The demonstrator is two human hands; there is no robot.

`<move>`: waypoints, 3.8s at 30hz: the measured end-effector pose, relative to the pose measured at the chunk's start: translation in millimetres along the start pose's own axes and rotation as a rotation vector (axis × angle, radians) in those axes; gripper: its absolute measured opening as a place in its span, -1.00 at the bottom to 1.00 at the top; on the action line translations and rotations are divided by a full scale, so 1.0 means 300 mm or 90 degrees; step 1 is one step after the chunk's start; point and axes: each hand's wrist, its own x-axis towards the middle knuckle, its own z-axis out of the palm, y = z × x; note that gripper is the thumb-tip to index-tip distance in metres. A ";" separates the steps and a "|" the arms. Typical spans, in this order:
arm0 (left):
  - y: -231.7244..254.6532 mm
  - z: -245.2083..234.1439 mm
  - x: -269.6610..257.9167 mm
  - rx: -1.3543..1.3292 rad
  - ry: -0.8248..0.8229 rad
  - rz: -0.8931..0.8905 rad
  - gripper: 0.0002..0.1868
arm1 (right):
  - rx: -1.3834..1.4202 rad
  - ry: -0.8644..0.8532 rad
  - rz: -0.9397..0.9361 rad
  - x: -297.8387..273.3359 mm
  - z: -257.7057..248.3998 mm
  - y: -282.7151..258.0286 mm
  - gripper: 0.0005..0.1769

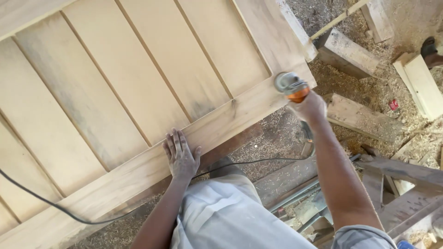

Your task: Using an angle grinder with a sanding disc to smooth the surface of a wooden door.

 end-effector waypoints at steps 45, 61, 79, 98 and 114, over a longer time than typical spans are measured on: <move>-2.552 -0.650 -1.257 -0.071 0.056 -0.487 -0.10 | -0.171 -0.093 -0.263 -1.852 1.440 -1.701 -0.33; -3.323 -0.815 -1.537 -0.017 0.023 -0.271 -0.22 | -0.138 -0.186 -0.303 -2.671 2.107 -2.355 -0.38; -3.163 -0.768 -1.396 -0.179 0.131 -0.086 -0.32 | -0.184 -0.175 -0.369 -2.775 2.035 -2.321 -0.39; -2.271 -0.577 -1.017 -0.010 -0.028 -0.028 0.05 | 0.006 0.010 0.063 -1.644 1.259 -1.345 -0.45; -2.411 -0.569 -1.124 0.014 -0.045 -0.096 0.03 | -0.058 0.082 0.060 -1.610 1.249 -1.211 -0.32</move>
